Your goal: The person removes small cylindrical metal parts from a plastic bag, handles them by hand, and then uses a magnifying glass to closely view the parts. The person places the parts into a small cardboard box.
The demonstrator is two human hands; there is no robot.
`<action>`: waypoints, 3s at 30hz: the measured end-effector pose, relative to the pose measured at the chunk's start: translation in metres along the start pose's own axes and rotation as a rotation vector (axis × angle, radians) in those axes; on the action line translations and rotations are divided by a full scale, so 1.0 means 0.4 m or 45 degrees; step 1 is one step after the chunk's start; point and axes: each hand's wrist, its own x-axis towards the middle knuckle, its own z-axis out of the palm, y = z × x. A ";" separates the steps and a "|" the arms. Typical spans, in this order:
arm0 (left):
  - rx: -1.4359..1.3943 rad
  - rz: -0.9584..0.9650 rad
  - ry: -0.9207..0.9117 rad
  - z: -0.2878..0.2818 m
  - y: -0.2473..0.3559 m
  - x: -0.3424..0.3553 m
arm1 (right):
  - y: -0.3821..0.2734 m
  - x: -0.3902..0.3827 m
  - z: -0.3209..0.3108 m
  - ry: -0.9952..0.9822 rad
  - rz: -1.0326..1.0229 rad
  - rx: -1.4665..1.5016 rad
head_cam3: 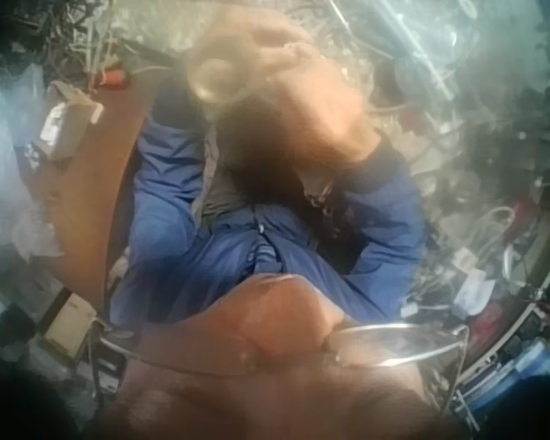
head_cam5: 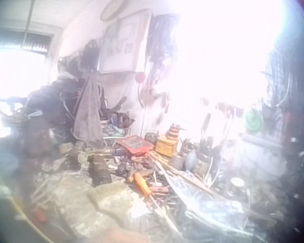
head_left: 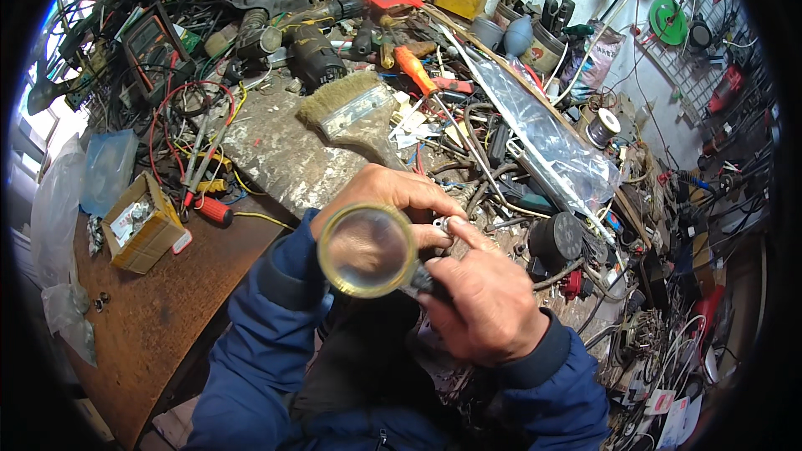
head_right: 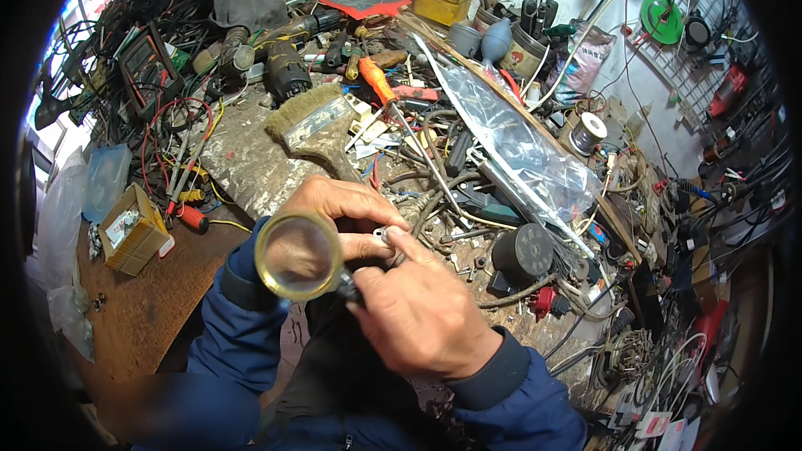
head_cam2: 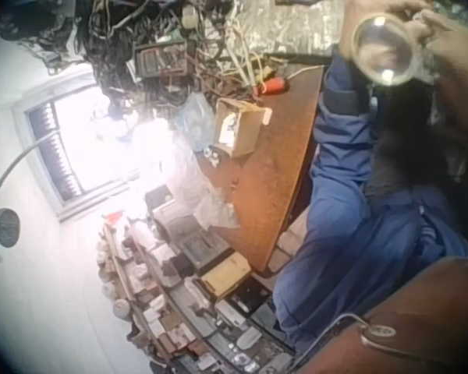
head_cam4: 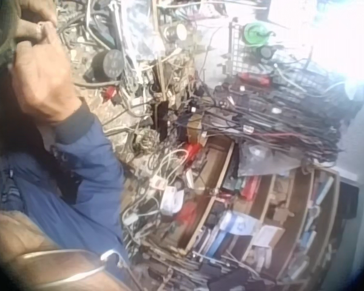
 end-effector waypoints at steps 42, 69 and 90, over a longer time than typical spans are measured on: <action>-0.326 -0.425 0.308 0.002 0.026 0.002 | -0.074 -0.052 -0.049 0.177 0.075 -0.452; -0.317 -0.396 0.316 0.005 0.025 0.001 | -0.067 -0.052 -0.043 0.213 0.043 -0.467; -0.294 -0.410 0.296 0.004 0.024 -0.003 | -0.067 -0.053 -0.044 0.204 0.057 -0.457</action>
